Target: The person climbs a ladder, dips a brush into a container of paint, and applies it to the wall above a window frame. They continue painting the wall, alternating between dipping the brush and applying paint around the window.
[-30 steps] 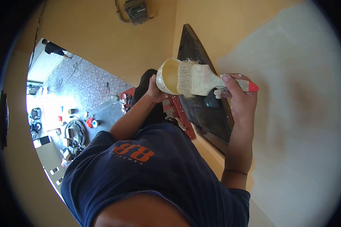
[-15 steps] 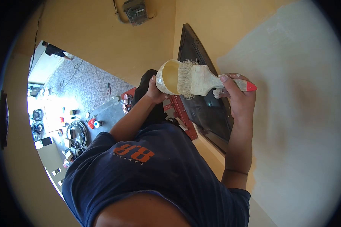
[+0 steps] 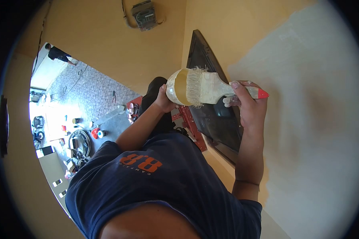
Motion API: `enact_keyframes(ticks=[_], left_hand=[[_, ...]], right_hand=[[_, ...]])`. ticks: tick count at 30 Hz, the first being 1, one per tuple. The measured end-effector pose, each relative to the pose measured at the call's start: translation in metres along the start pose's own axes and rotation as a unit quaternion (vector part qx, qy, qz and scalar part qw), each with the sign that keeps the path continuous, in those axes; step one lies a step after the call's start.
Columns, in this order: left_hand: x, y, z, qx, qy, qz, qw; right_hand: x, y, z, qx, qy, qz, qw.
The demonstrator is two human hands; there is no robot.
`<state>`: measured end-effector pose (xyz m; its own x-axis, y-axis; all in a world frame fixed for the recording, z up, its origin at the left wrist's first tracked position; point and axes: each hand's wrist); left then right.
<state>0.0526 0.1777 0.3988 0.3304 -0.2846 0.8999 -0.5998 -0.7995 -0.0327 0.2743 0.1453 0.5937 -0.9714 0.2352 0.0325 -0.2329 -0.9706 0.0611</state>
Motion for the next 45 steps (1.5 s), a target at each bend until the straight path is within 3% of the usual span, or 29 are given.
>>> enact_keyframes(ticks=[5, 6, 7, 8, 11, 13, 15, 17, 19, 24, 26, 30, 33, 34, 37, 39, 40, 42, 45], left_hand=[[-0.012, 0.004, 0.003, -0.011, 0.019, -0.021, 1.0], [-0.004, 0.005, 0.002, -0.012, 0.043, -0.092, 0.995], [-0.012, 0.002, 0.009, 0.021, 0.046, -0.076, 0.996], [0.017, 0.002, 0.005, 0.059, 0.014, -0.113, 0.992], [-0.008, 0.009, 0.016, 0.022, 0.048, -0.078, 0.996], [0.005, 0.001, 0.012, -0.02, 0.051, -0.166, 0.985], [-0.001, -0.003, 0.012, -0.043, 0.033, -0.066, 0.996], [0.007, -0.003, 0.012, -0.044, 0.057, -0.076, 0.994], [0.006, -0.004, 0.015, -0.017, -0.018, -0.091, 0.996], [-0.024, -0.006, 0.021, -0.034, 0.055, -0.024, 0.998], [-0.02, -0.007, 0.022, -0.048, 0.097, -0.039, 0.993], [-0.009, -0.01, 0.017, -0.045, 0.053, -0.045, 0.997], [-0.015, -0.009, 0.022, -0.065, 0.185, 0.054, 0.979], [-0.016, -0.007, 0.023, -0.064, 0.189, 0.049, 0.979], [-0.017, -0.003, 0.028, -0.031, 0.085, -0.008, 0.996], [-0.023, -0.004, 0.033, -0.064, 0.216, 0.082, 0.971], [-0.014, -0.004, 0.034, -0.062, 0.213, 0.093, 0.971], [0.008, -0.002, 0.032, 0.003, -0.002, -0.064, 0.998], [-0.025, -0.012, 0.043, -0.032, 0.057, -0.04, 0.997]], right_hand=[[0.003, -0.001, -0.001, 0.017, -0.026, 0.001, 1.0], [0.003, -0.004, -0.001, 0.016, -0.031, 0.006, 0.999], [0.003, -0.005, -0.001, 0.024, -0.04, -0.025, 0.999], [0.003, -0.003, 0.002, 0.046, -0.062, -0.033, 0.996], [-0.001, 0.006, -0.007, 0.058, -0.049, 0.008, 0.997], [-0.006, 0.002, -0.005, 0.069, -0.085, 0.03, 0.994], [-0.012, 0.004, -0.007, 0.063, -0.056, 0.016, 0.996], [-0.013, 0.006, -0.007, 0.057, -0.078, 0.028, 0.995], [-0.011, 0.012, -0.006, 0.075, -0.113, 0.03, 0.99], [-0.012, 0.012, -0.025, 0.064, -0.123, 0.017, 0.99], [-0.014, 0.014, -0.028, 0.073, -0.135, 0.009, 0.988], [-0.017, 0.011, -0.036, 0.074, -0.163, 0.016, 0.984], [-0.016, 0.016, -0.039, 0.075, -0.155, 0.009, 0.985], [-0.015, 0.016, -0.04, 0.065, -0.174, 0.01, 0.983], [-0.014, 0.017, -0.052, 0.074, -0.204, 0.012, 0.976], [-0.013, 0.019, -0.057, 0.081, -0.213, 0.014, 0.974], [-0.011, 0.021, -0.058, 0.1, -0.236, 0.013, 0.967], [-0.009, 0.025, -0.059, 0.106, -0.259, 0.019, 0.96], [-0.007, 0.02, -0.055, 0.12, -0.306, -0.005, 0.944]])
Point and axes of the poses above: each hand's wrist, its own y-axis away from the middle knuckle, its own x-axis out of the palm, z = x × y, and after that the axes turned 5 degrees about y, right-handed
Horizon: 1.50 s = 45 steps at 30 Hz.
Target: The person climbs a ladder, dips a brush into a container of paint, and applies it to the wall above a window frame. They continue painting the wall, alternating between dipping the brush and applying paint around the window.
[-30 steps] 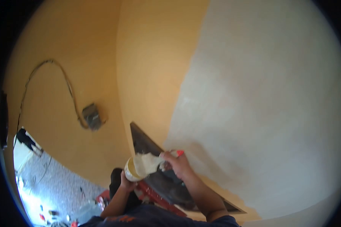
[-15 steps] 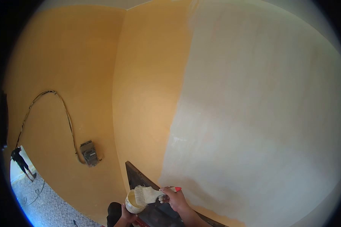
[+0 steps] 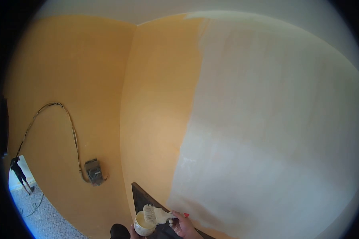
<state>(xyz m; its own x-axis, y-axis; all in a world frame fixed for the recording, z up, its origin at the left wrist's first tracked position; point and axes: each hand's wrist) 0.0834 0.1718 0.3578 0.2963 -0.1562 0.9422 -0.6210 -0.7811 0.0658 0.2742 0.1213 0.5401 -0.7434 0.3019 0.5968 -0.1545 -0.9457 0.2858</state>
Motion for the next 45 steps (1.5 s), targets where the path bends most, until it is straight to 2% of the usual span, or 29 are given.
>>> enact_keyframes(ticks=[1, 4, 5, 7, 12, 17, 22, 26, 28, 29, 31, 32, 34, 35, 37, 41, 43, 44, 45], left_hand=[[0.004, 0.0, -0.002, 0.029, -0.078, 0.004, 0.997], [0.021, -0.003, -0.005, 0.051, -0.076, -0.035, 0.995], [0.016, -0.009, -0.005, 0.05, -0.073, -0.035, 0.995], [0.002, -0.022, -0.003, 0.019, 0.015, 0.024, 0.999], [0.03, -0.033, -0.016, 0.008, 0.036, 0.045, 0.998], [0.064, -0.045, -0.03, -0.004, 0.033, 0.061, 0.998], [0.07, -0.062, -0.036, 0.008, 0.033, 0.076, 0.997], [0.066, -0.073, -0.044, 0.033, 0.014, 0.051, 0.998], [0.061, -0.078, -0.049, 0.042, 0.012, 0.049, 0.998], [0.059, -0.081, -0.053, 0.044, 0.007, 0.045, 0.998], [0.058, -0.081, -0.061, 0.041, 0.018, 0.052, 0.998], [0.056, -0.081, -0.065, 0.035, 0.029, 0.058, 0.997], [0.048, -0.086, -0.069, 0.036, 0.031, 0.054, 0.997], [0.042, -0.088, -0.07, 0.035, 0.031, 0.05, 0.998], [0.032, -0.09, -0.07, 0.037, 0.037, 0.043, 0.998], [0.013, -0.091, -0.064, 0.044, 0.056, 0.039, 0.997], [0.004, -0.093, -0.059, 0.044, 0.063, 0.032, 0.996], [-0.002, -0.094, -0.056, 0.046, 0.067, 0.026, 0.996], [-0.007, -0.095, -0.054, 0.045, 0.068, 0.026, 0.996]], right_hand=[[0.002, 0.0, 0.004, 0.001, -0.031, -0.005, 0.999], [0.006, 0.002, 0.027, 0.01, -0.068, -0.013, 0.998], [0.007, 0.0, 0.037, -0.009, -0.08, -0.017, 0.997], [0.011, 0.0, 0.062, -0.049, -0.073, -0.007, 0.996], [0.043, 0.002, 0.156, -0.194, -0.048, 0.026, 0.98], [0.13, 0.032, 0.254, -0.384, 0.004, 0.074, 0.92], [0.224, 0.051, 0.353, -0.537, 0.051, 0.146, 0.829], [0.289, 0.048, 0.444, -0.614, 0.094, 0.121, 0.774], [0.325, 0.049, 0.464, -0.709, 0.168, 0.039, 0.684], [0.34, 0.051, 0.469, -0.709, 0.168, 0.043, 0.684], [0.365, 0.058, 0.478, -0.769, 0.36, -0.081, 0.522], [0.376, 0.059, 0.484, -0.769, 0.361, -0.08, 0.521], [0.397, 0.057, 0.493, -0.765, 0.536, -0.186, 0.304], [0.407, 0.054, 0.499, -0.765, 0.538, -0.184, 0.302], [0.425, 0.049, 0.503, -0.735, 0.638, -0.228, 0.033], [0.449, 0.037, 0.5, -0.654, 0.711, -0.259, -0.002], [0.458, 0.027, 0.503, -0.583, 0.754, -0.297, -0.052], [0.458, 0.023, 0.506, -0.583, 0.754, -0.297, -0.053], [0.456, 0.019, 0.51, -0.575, 0.757, -0.297, -0.089]])
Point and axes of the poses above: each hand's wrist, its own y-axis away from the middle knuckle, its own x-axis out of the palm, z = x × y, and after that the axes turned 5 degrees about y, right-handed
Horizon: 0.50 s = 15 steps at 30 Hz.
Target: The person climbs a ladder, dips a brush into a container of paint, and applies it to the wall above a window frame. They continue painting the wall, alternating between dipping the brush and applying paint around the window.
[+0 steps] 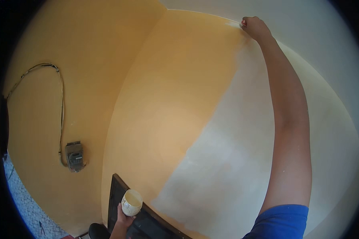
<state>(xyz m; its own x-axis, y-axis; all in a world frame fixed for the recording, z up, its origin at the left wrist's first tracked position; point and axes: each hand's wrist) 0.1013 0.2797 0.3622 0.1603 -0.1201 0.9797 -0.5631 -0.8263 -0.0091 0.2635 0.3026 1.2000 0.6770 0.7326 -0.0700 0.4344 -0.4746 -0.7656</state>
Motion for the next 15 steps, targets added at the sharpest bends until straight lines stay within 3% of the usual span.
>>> enact_keyframes(ticks=[7, 10, 15], left_hand=[[-0.025, 0.004, 0.012, -0.001, 0.027, -0.034, 0.999], [-0.03, 0.005, 0.01, 0.002, 0.023, -0.046, 0.999], [-0.03, 0.007, 0.004, -0.002, 0.029, -0.053, 0.998]], right_hand=[[0.023, 0.02, 0.017, -0.056, 0.098, 0.021, 0.993], [0.027, 0.055, 0.042, -0.127, 0.053, 0.059, 0.989], [-0.017, 0.085, 0.063, -0.113, -0.089, 0.093, 0.985]])
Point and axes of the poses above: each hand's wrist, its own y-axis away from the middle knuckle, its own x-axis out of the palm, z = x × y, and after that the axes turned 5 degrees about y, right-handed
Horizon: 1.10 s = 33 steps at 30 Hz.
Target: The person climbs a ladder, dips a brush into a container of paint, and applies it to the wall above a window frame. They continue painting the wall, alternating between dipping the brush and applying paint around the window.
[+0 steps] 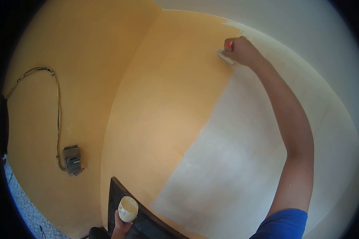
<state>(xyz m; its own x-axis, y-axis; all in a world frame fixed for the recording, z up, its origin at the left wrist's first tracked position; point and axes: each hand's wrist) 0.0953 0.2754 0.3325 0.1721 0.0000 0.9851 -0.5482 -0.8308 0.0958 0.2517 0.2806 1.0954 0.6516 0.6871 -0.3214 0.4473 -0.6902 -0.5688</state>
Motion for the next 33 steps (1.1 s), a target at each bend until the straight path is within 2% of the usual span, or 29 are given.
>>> enact_keyframes(ticks=[2, 3, 11, 13, 16, 18, 19, 21, 22, 24, 25, 27, 28, 30, 33], left_hand=[[-0.004, -0.001, -0.002, -0.001, -0.007, 0.003, 1.0], [-0.006, 0.0, -0.002, 0.001, -0.007, 0.001, 1.0], [-0.007, 0.003, -0.003, 0.002, -0.009, 0.008, 1.0], [-0.011, 0.003, -0.004, 0.009, -0.014, 0.006, 1.0], [-0.013, 0.005, -0.003, 0.007, -0.016, 0.011, 1.0], [-0.015, 0.006, -0.005, 0.001, -0.019, 0.013, 1.0], [-0.021, 0.006, -0.003, 0.001, -0.012, 0.008, 1.0], [-0.022, 0.007, -0.004, 0.002, -0.005, 0.005, 1.0], [-0.018, 0.01, -0.004, 0.0, -0.008, 0.002, 1.0], [-0.017, 0.011, -0.003, -0.003, -0.008, -0.002, 1.0], [-0.018, 0.01, -0.001, -0.004, -0.004, -0.011, 1.0], [-0.021, 0.008, 0.002, -0.003, -0.001, -0.021, 1.0], [-0.021, 0.008, 0.002, -0.005, -0.011, -0.012, 1.0], [-0.018, 0.01, 0.002, -0.005, -0.019, -0.005, 1.0], [-0.012, 0.01, 0.002, -0.013, -0.007, -0.028, 0.999]], right_hand=[[-0.009, -0.011, -0.016, 0.1, -0.16, 0.053, 0.981], [-0.007, -0.018, -0.027, 0.138, -0.193, 0.043, 0.97], [-0.021, -0.07, -0.117, 0.159, -0.104, -0.045, 0.981], [-0.031, -0.076, -0.118, 0.083, 0.025, -0.101, 0.991], [-0.024, -0.066, -0.104, 0.061, 0.029, -0.114, 0.991], [-0.002, -0.05, -0.084, 0.072, 0.083, -0.052, 0.993], [0.009, -0.035, -0.07, 0.024, 0.063, -0.041, 0.997], [0.031, -0.013, -0.045, -0.052, 0.108, -0.003, 0.993], [0.027, 0.002, -0.025, -0.052, 0.109, -0.004, 0.993], [0.012, 0.023, 0.012, -0.073, -0.042, 0.069, 0.994], [0.006, 0.021, 0.014, -0.074, -0.042, 0.07, 0.994], [0.001, 0.019, 0.014, 0.003, -0.145, 0.068, 0.987], [0.003, 0.011, 0.005, 0.001, -0.146, 0.067, 0.987], [0.011, -0.018, -0.036, 0.07, -0.17, 0.074, 0.98], [0.004, -0.057, -0.095, 0.135, -0.12, -0.012, 0.984]])
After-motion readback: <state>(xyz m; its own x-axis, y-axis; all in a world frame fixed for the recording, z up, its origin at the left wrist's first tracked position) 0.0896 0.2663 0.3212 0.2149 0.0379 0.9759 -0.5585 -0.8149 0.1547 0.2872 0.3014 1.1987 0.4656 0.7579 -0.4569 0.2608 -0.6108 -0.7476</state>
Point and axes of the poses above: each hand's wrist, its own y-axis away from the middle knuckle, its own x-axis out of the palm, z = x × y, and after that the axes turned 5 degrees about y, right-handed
